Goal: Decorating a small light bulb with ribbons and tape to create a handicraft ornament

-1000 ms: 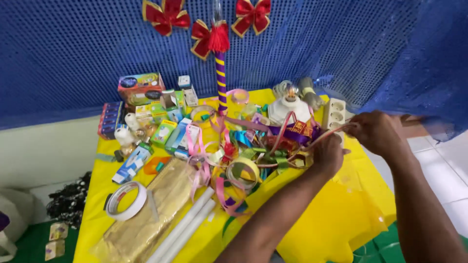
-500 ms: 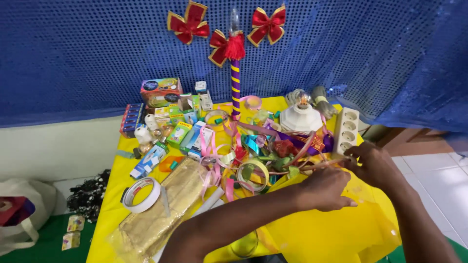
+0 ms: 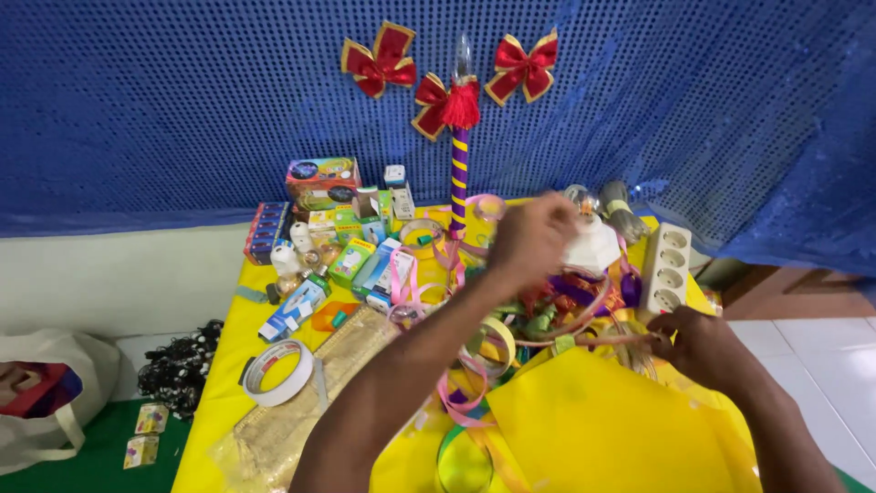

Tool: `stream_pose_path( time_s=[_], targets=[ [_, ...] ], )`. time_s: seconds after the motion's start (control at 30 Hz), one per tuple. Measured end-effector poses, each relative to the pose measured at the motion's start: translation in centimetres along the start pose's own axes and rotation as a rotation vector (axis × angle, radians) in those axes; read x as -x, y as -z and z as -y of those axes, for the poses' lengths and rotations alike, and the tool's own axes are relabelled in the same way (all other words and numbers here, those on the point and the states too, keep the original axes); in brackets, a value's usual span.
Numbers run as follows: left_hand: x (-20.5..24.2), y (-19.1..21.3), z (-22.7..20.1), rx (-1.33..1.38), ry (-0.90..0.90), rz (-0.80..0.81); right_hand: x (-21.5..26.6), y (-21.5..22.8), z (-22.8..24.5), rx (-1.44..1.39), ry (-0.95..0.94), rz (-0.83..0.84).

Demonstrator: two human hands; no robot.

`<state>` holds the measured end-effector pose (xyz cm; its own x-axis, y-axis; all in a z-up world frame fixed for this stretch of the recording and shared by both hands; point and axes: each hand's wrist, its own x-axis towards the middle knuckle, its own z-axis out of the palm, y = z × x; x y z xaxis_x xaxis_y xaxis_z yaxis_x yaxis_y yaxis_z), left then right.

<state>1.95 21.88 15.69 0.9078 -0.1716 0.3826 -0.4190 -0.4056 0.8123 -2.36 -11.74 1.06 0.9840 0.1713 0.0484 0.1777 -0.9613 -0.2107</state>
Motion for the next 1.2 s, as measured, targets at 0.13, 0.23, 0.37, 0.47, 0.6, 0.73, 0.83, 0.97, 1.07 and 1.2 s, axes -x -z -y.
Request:
stream_pose_path(
  time_s=[0.13, 0.23, 0.37, 0.47, 0.6, 0.73, 0.83, 0.97, 1.07, 1.2],
  targets=[
    [-6.6, 4.9, 5.2, -0.051, 0.113, -0.256, 0.5, 0.6, -0.7, -0.027, 0.056, 0.021],
    [-11.7, 7.0, 10.4, -0.084, 0.111, -0.572, 1.0, 3.0, 1.1, -0.141, -0.103, 0.073],
    [-14.2, 8.1, 11.5, -0.024, 0.076, -0.682, 0.9, 3.3, -0.1, -0.184, -0.18, 0.13],
    [-14.9, 7.4, 11.5, 0.035, 0.174, -0.656, 0.4, 3.1, -1.8, -0.162, -0.2, 0.155],
    [-15.5, 6.4, 12.6, 0.094, 0.308, -0.572, -0.2, 5.0, -0.6, -0.149, -0.183, 0.112],
    [-16.1, 5.6, 15.4, 0.088, 0.159, -0.605, -1.3, 7.0, 1.5, -0.198, -0.129, 0.035],
    [-13.6, 6.4, 12.5, 0.077, 0.043, -0.578, -2.1, 11.1, 7.2, -0.215, -0.008, -0.068],
    [-8.5, 7.2, 5.9, 0.23, 0.263, -0.367, -3.0, 16.3, 16.1, -0.225, 0.198, -0.244],
    [-7.3, 6.0, 6.4, 0.269, 0.194, -0.351, -5.0, 18.2, 21.3, -0.326, 0.322, -0.358],
    [-6.0, 4.3, 7.6, 0.317, -0.024, -0.397, -11.2, 14.9, 22.9, -0.78, 0.309, -0.475]
  ],
)
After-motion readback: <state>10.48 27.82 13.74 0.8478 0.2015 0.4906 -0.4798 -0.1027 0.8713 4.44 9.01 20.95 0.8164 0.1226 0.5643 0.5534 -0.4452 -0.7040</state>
